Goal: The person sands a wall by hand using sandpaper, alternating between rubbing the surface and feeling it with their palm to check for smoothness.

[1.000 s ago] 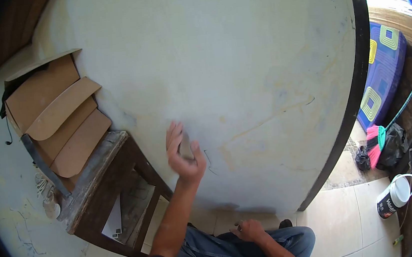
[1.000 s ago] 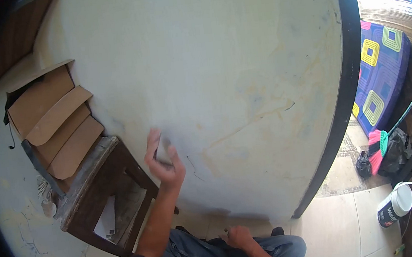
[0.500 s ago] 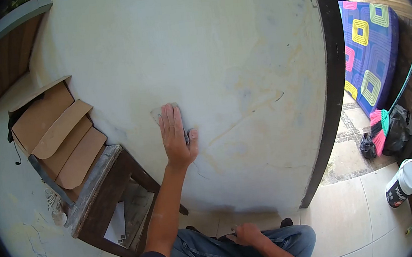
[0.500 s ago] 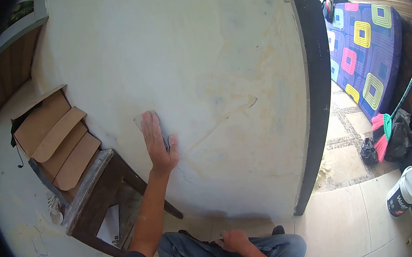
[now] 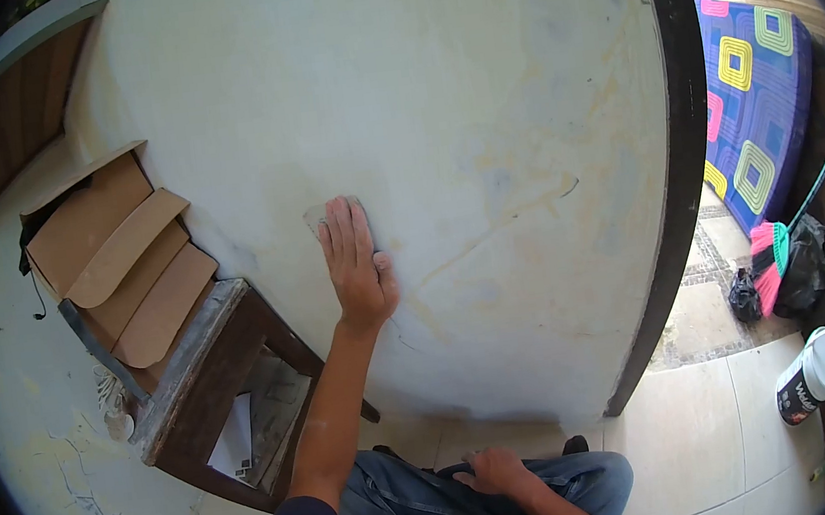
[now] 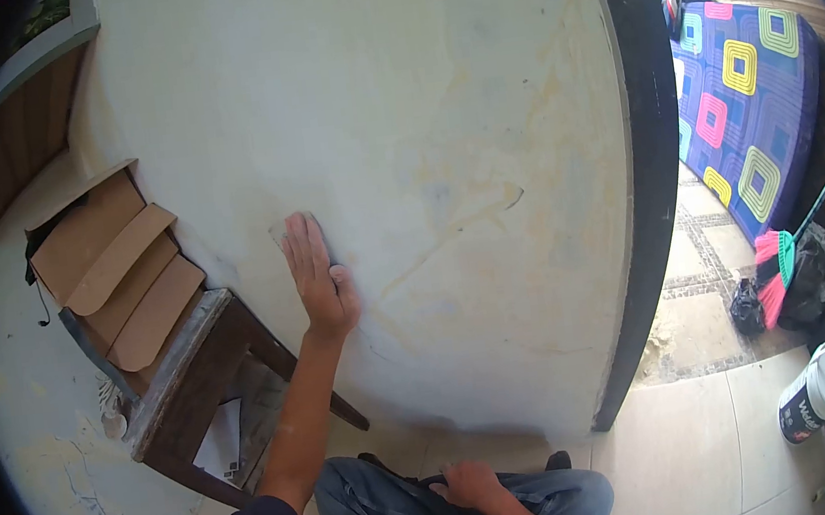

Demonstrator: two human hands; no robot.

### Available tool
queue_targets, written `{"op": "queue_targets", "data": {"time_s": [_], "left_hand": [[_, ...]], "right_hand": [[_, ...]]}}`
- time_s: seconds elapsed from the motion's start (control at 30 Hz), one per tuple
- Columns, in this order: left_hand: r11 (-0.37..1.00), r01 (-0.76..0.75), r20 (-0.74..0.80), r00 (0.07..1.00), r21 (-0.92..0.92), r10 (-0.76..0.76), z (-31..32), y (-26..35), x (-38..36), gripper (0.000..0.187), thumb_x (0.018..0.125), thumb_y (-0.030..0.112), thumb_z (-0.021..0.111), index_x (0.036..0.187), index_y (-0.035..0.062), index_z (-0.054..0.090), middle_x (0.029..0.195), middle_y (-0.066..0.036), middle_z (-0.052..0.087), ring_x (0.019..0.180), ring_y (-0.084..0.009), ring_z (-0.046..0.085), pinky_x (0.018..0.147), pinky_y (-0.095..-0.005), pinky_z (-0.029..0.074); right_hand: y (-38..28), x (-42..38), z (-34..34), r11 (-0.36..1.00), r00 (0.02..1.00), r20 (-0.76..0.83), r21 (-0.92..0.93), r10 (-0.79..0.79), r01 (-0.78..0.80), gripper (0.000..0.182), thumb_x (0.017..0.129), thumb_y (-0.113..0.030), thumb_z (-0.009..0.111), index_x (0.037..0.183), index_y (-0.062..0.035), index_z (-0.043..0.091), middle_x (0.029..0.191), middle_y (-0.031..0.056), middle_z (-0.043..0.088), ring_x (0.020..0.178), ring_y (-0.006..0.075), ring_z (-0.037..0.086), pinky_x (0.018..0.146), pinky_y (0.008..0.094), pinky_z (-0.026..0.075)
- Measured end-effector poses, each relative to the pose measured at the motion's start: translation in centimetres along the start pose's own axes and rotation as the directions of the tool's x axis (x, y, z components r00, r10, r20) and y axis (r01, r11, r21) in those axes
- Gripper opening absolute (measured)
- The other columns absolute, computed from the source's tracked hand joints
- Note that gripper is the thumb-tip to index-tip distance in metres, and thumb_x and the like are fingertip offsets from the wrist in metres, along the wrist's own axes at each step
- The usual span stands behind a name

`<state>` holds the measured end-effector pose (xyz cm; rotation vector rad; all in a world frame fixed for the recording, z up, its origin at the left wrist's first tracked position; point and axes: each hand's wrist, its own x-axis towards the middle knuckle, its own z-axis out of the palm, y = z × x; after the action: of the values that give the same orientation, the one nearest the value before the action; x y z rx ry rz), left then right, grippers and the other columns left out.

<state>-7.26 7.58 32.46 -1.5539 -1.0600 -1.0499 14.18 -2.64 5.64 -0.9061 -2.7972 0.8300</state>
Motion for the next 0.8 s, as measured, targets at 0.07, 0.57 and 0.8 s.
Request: {"op": "queue_targets", "data": {"time_s": [0.07,0.57,0.8], "left_hand": [[1.000,-0.015,0.011,1.000,-0.013,0.015,0.2,-0.3,-0.2,0.053,0.101,0.017,0.031,0.145,-0.0109,0.036,0.153,-0.031,0.032,0.144,-0.0472,0.026,0.117,-0.0583,0.017],[0.986,-0.138,0.047,0.989,-0.094,0.143,-0.6,1.4,8.2,0.052,0.097,0.010,0.039,0.146,-0.0059,0.038,0.153,-0.025,0.037,0.145,-0.0405,0.030,0.118,-0.0534,0.018],[0.975,-0.217,0.080,0.972,-0.055,0.221,-0.6,1.4,9.3,0.053,0.097,0.013,0.041,0.147,-0.0037,0.039,0.153,-0.022,0.038,0.145,-0.0382,0.031,0.118,-0.0530,0.020]], "right_hand": [[0.5,0.2,0.8,1.000,0.999,-0.031,-0.009,-0.021,0.020,0.052,0.091,-0.054,0.057,0.113,-0.0072,0.067,0.093,0.0219,0.071,0.091,0.0409,0.068,0.079,0.0505,0.055],[1.7,1.6,2.2,0.995,0.995,0.040,-0.052,0.088,-0.086,0.050,0.091,-0.053,0.057,0.111,-0.0079,0.067,0.091,0.0221,0.070,0.091,0.0418,0.068,0.080,0.0513,0.054],[1.5,1.8,2.2,0.994,0.991,0.082,-0.040,0.103,-0.100,0.050,0.091,-0.053,0.057,0.109,-0.0074,0.067,0.091,0.0221,0.070,0.091,0.0418,0.067,0.081,0.0516,0.053]]}}
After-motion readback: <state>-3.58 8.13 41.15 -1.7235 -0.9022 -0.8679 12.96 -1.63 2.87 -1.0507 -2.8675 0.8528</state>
